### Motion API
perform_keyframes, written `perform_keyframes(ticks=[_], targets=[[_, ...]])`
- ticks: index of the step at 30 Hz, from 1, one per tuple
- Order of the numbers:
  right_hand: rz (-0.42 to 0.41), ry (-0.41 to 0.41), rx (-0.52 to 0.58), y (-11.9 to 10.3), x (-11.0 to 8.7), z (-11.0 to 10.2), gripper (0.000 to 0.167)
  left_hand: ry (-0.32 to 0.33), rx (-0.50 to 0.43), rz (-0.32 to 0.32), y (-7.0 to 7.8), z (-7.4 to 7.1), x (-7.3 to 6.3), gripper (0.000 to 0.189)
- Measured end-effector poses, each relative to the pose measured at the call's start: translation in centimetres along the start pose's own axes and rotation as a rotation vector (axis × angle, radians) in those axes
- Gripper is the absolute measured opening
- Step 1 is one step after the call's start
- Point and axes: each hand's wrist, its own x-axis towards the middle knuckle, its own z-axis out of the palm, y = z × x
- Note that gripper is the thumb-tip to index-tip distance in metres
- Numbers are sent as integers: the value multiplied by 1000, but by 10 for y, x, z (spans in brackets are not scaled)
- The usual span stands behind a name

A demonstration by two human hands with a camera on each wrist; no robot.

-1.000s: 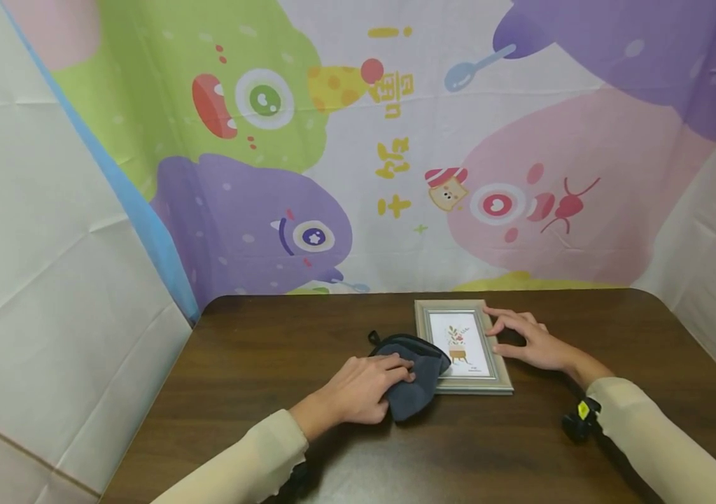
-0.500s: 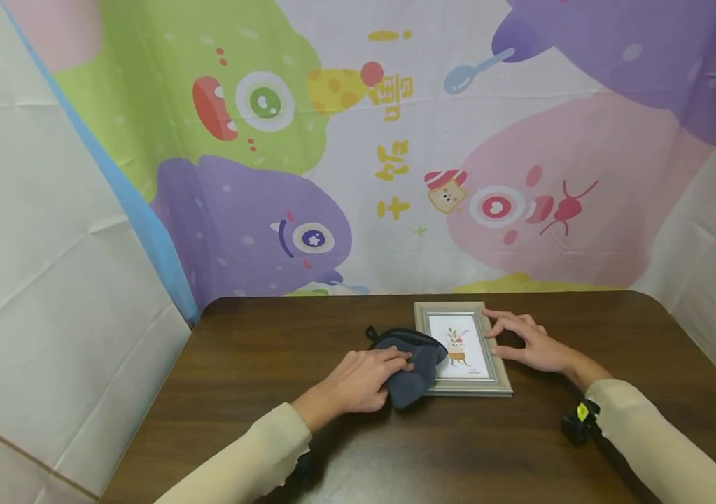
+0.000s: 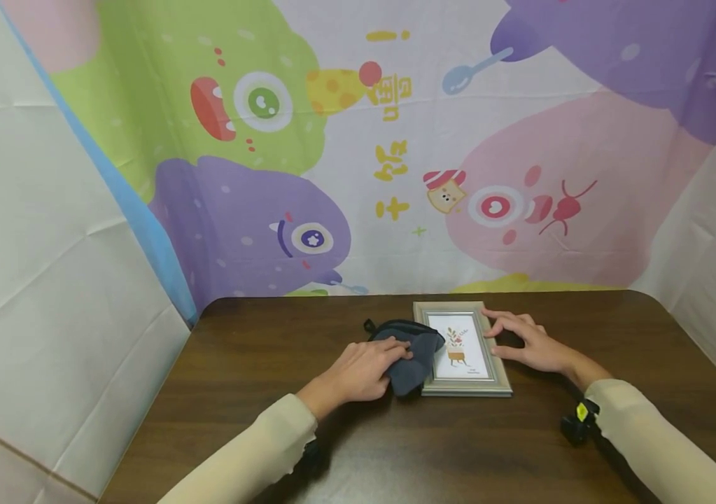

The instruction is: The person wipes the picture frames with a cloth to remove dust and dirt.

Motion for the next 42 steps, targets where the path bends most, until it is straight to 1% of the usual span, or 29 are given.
perform_keyframes(ticks=[11,20,25,28,29,32,35,36,38,40,42], targets=[[6,-7,7,-2,0,-1,15,-22,-31,-30,-5,-1,9,53],[11,-14,18,-5,-1,-1,15,-46,-41,-61,-12,1,18,52],[9,-16,26,-4,-1,-1,16,-56,-44,-60,-15,0,21,52],[8,-14,27,-3,-1,-1,16,-45,-47,-48,-17,-2,23,51],[9,-14,26,-3,-1,-1,16,-32,-40,-34,-20,2,25,52],[12,-15,25,-2,-1,-1,16,-27,-34,-28,-22,3,28,51],[13,-15,27,-1,-1,-1,16,-37,-20,-42,-24,4,31,52],[11,-14,27,-1,-1,-1,16,-55,-23,-60,-21,0,31,51],[8,-13,25,-1,-1,-1,16,-68,-21,-81,-22,0,34,52],[5,-11,22,-1,-1,-1,16,-82,-26,-100,-23,1,37,54],[6,-13,18,-1,0,-2,15,-82,-37,-108,-28,4,40,55]])
